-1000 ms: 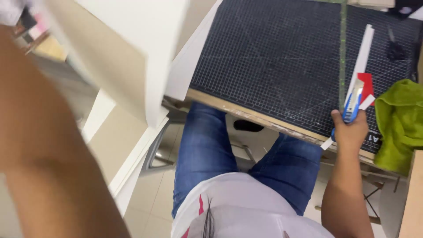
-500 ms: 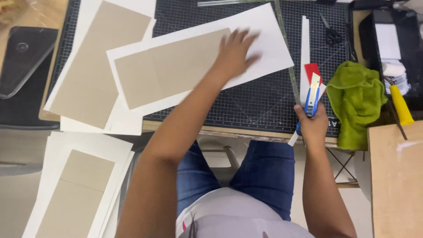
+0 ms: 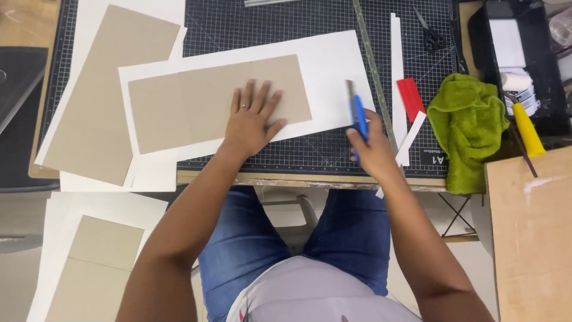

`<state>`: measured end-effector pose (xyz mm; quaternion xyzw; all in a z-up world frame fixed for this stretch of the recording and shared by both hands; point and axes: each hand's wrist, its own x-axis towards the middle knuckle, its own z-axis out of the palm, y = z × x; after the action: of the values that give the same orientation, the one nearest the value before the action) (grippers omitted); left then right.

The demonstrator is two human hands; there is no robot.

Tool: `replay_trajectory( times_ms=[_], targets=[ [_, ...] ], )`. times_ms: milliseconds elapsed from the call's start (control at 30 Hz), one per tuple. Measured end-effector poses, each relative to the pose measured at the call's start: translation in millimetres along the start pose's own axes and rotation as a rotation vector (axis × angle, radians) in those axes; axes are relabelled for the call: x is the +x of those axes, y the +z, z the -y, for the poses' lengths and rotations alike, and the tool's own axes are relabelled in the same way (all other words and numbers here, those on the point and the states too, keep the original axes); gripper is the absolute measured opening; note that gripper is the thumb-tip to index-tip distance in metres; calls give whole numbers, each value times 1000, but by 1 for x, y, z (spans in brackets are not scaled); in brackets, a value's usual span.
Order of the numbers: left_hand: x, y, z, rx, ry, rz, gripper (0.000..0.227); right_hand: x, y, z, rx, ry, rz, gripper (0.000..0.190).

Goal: Cutting paper and cardboard into specific sizes using a utility knife and a metal ruler on a cutting mat

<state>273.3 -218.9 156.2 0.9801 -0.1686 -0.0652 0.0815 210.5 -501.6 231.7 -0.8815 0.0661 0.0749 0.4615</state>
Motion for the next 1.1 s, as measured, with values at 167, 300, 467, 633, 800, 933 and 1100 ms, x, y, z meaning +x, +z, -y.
replay_trajectory(
  times_ms=[167, 300, 467, 633, 800, 933, 1100],
  targets=[
    [63, 40, -9, -91, -59, -251, 50, 27, 30, 50, -177, -143, 67, 56],
    [100, 44, -39, -111, -206, -196, 52, 73, 52, 46, -370, -282, 41, 51],
    [92, 41, -39, -108, -194, -223, 49, 103, 66, 38, -460, -292, 45, 50],
    [95, 49, -38, -97, -209, -219, 49, 114, 75, 32, -538, -268, 67, 50],
    [99, 51, -36, -86, -201, -214, 49, 117, 77, 33, -574, -261, 90, 51],
    [105, 65, -29, -108, -127, -322, 55, 122, 78, 38, -521, -198, 134, 56],
    [109, 71, -23, -150, -94, -349, 53, 131, 80, 35, -602, -173, 213, 57]
  ],
)
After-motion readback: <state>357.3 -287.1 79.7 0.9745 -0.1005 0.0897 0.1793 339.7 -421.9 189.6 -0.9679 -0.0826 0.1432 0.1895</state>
